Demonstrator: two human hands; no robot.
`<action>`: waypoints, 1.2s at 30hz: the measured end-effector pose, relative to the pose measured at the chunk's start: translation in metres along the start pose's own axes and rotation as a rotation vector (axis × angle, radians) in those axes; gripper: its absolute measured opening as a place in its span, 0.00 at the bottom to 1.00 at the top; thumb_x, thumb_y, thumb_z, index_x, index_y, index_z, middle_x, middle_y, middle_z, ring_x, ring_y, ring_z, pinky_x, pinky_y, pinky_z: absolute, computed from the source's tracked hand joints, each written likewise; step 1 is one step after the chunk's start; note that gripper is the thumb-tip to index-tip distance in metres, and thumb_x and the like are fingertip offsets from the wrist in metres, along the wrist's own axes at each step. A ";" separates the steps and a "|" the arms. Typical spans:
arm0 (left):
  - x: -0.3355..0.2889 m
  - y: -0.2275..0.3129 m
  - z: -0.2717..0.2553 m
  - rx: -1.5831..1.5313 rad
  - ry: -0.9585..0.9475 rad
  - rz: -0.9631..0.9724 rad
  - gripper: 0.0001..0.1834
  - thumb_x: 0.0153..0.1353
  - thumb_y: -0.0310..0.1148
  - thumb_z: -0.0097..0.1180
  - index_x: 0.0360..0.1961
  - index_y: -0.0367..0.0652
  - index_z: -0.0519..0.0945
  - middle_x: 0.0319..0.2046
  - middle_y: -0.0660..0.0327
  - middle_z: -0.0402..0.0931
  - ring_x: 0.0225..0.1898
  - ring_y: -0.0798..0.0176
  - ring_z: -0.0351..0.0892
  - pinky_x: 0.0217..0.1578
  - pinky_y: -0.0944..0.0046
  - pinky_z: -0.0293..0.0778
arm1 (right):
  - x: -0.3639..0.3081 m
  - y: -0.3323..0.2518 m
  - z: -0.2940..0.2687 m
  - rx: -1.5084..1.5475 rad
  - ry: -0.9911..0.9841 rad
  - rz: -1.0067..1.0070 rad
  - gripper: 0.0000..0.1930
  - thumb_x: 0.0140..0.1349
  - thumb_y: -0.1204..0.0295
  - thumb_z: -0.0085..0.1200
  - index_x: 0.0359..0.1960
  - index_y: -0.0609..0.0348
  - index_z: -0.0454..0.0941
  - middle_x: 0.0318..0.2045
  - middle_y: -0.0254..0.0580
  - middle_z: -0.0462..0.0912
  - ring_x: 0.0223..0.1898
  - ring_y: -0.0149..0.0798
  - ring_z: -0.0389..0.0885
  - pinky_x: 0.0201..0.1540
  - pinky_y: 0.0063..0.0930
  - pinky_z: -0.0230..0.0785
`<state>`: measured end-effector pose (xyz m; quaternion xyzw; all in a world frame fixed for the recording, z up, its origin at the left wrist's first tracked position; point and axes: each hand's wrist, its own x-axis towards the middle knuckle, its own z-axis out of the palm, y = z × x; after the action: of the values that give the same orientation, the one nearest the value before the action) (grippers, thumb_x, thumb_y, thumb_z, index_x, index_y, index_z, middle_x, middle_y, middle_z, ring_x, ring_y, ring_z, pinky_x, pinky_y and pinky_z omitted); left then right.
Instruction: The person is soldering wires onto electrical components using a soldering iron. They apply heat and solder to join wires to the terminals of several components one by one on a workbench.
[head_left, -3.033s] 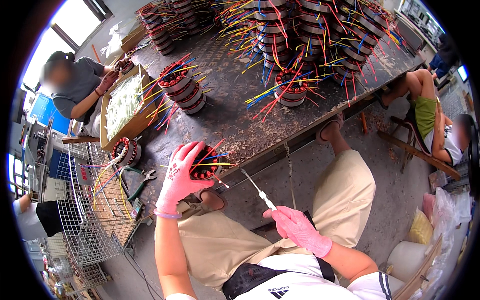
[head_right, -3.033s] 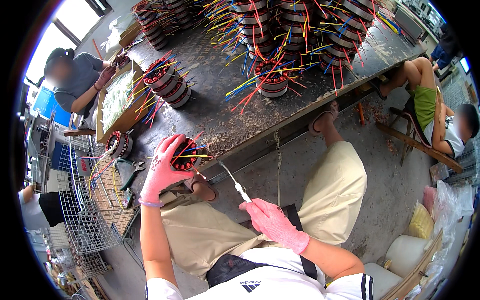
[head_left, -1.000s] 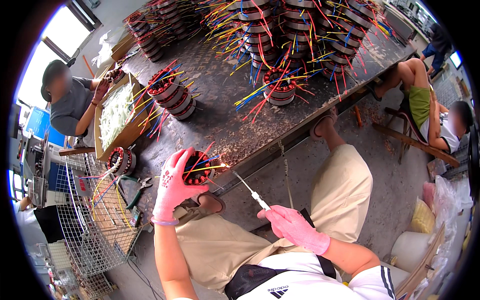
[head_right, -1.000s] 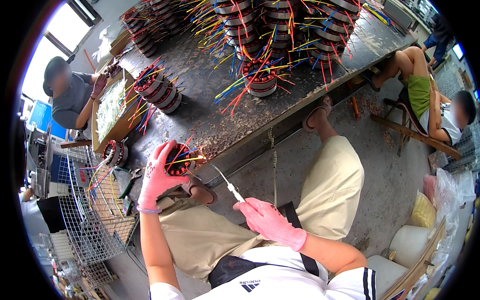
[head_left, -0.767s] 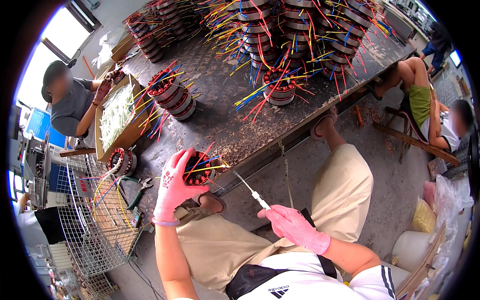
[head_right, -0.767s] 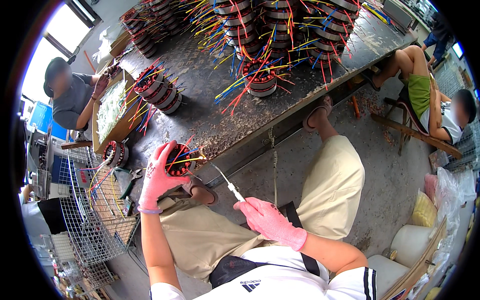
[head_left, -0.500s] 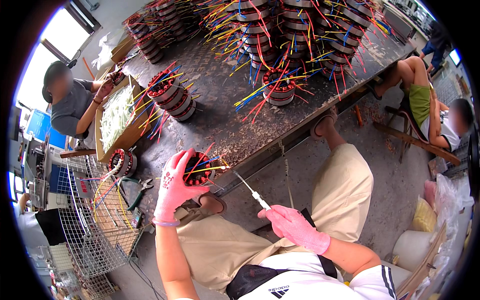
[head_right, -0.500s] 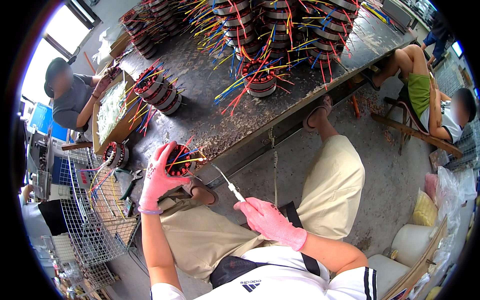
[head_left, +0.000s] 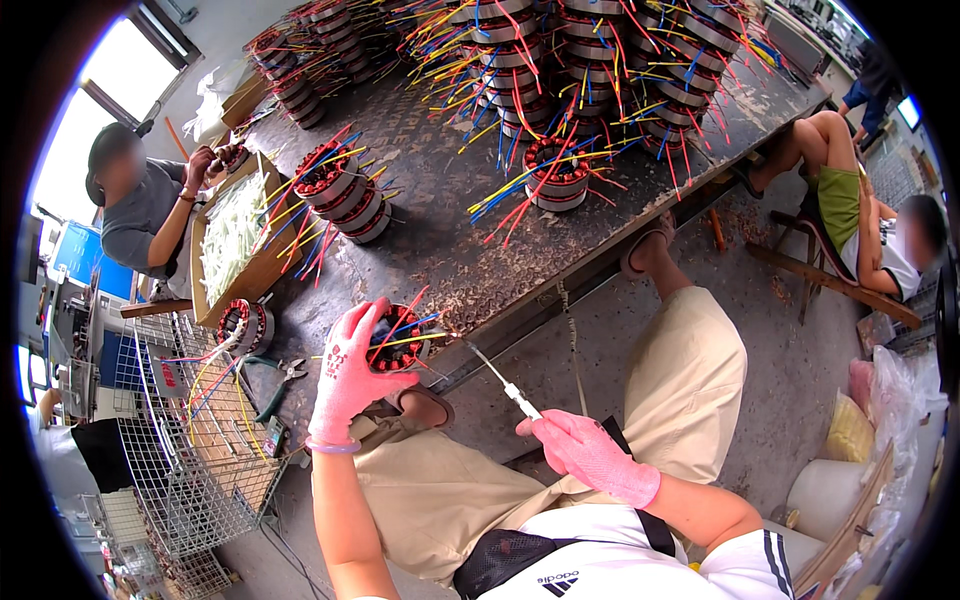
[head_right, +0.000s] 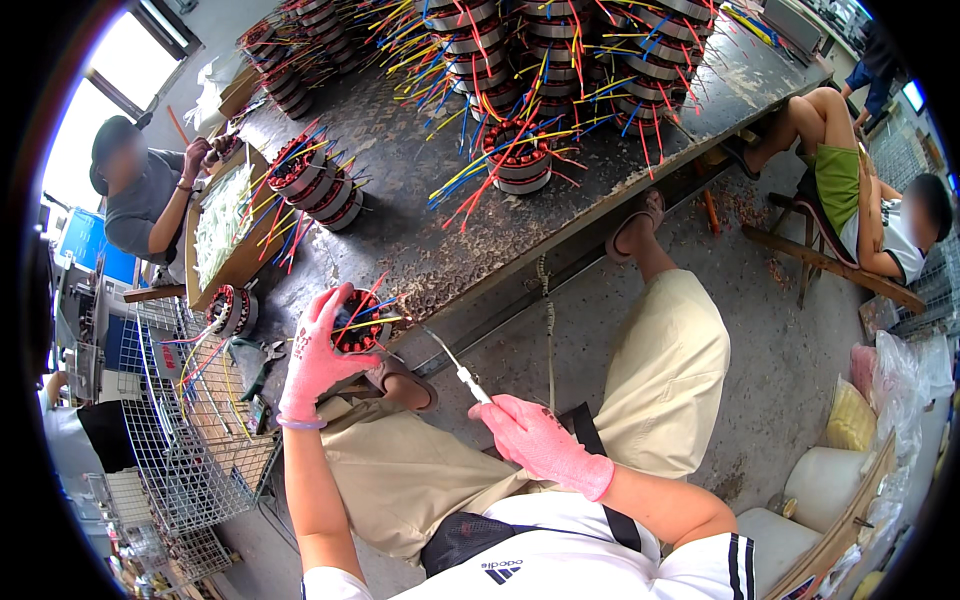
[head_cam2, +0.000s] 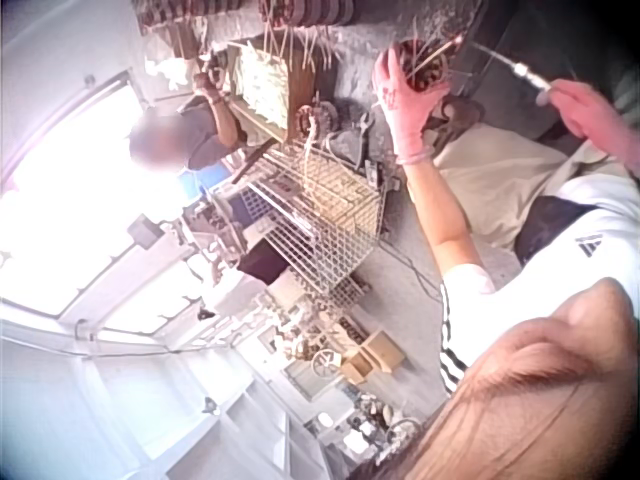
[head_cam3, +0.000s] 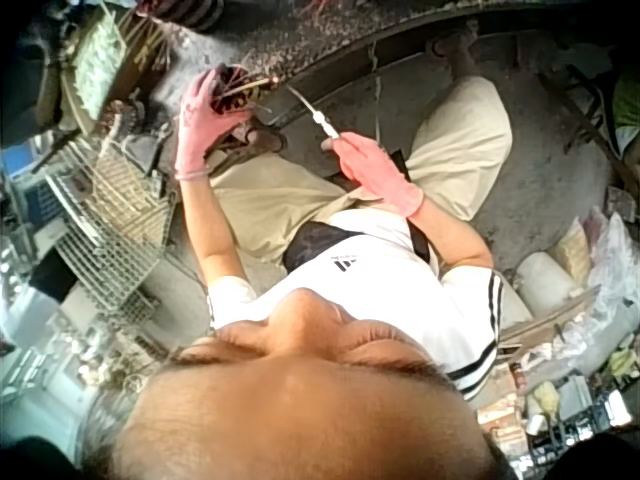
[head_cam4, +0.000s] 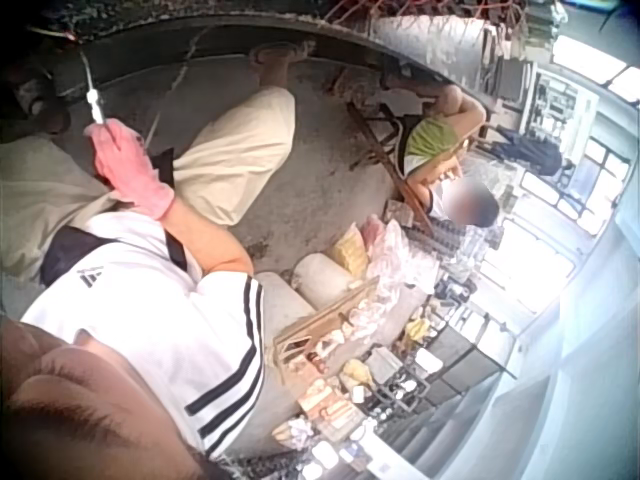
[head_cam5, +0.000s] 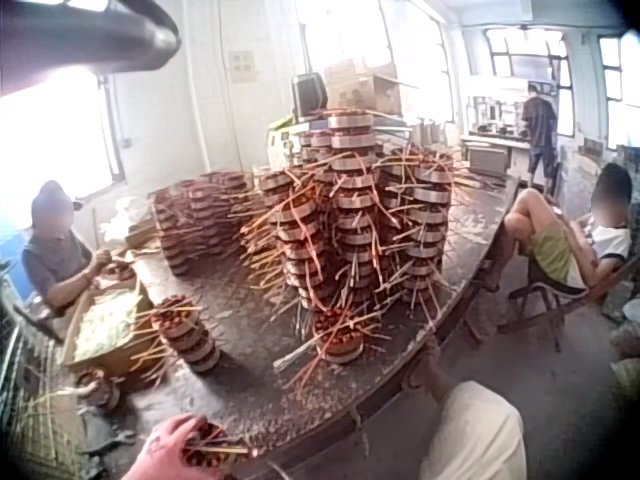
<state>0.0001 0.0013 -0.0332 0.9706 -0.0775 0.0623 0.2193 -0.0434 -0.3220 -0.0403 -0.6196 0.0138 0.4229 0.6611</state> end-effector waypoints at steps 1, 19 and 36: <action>0.000 -0.001 -0.001 -0.002 0.002 0.004 0.55 0.27 0.32 0.78 0.65 0.39 0.69 0.59 0.48 0.69 0.61 0.43 0.69 0.62 0.52 0.67 | 0.000 0.000 0.000 0.008 -0.006 0.002 0.15 0.75 0.63 0.44 0.47 0.61 0.79 0.17 0.28 0.66 0.19 0.22 0.64 0.22 0.21 0.57; -0.001 0.002 0.000 0.000 -0.009 -0.043 0.55 0.29 0.32 0.78 0.65 0.40 0.69 0.60 0.49 0.69 0.61 0.44 0.69 0.62 0.52 0.67 | 0.000 -0.002 0.001 0.015 -0.015 0.009 0.15 0.75 0.63 0.44 0.47 0.60 0.79 0.17 0.26 0.65 0.19 0.21 0.63 0.21 0.21 0.56; 0.000 0.002 -0.001 0.003 -0.012 -0.043 0.56 0.27 0.33 0.79 0.65 0.39 0.69 0.60 0.48 0.69 0.62 0.43 0.69 0.62 0.52 0.67 | 0.000 0.000 0.001 0.023 -0.015 0.002 0.17 0.76 0.61 0.42 0.51 0.60 0.79 0.15 0.26 0.65 0.18 0.21 0.60 0.23 0.20 0.54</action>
<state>-0.0007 -0.0002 -0.0315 0.9727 -0.0577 0.0520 0.2185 -0.0442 -0.3210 -0.0397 -0.6087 0.0145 0.4281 0.6678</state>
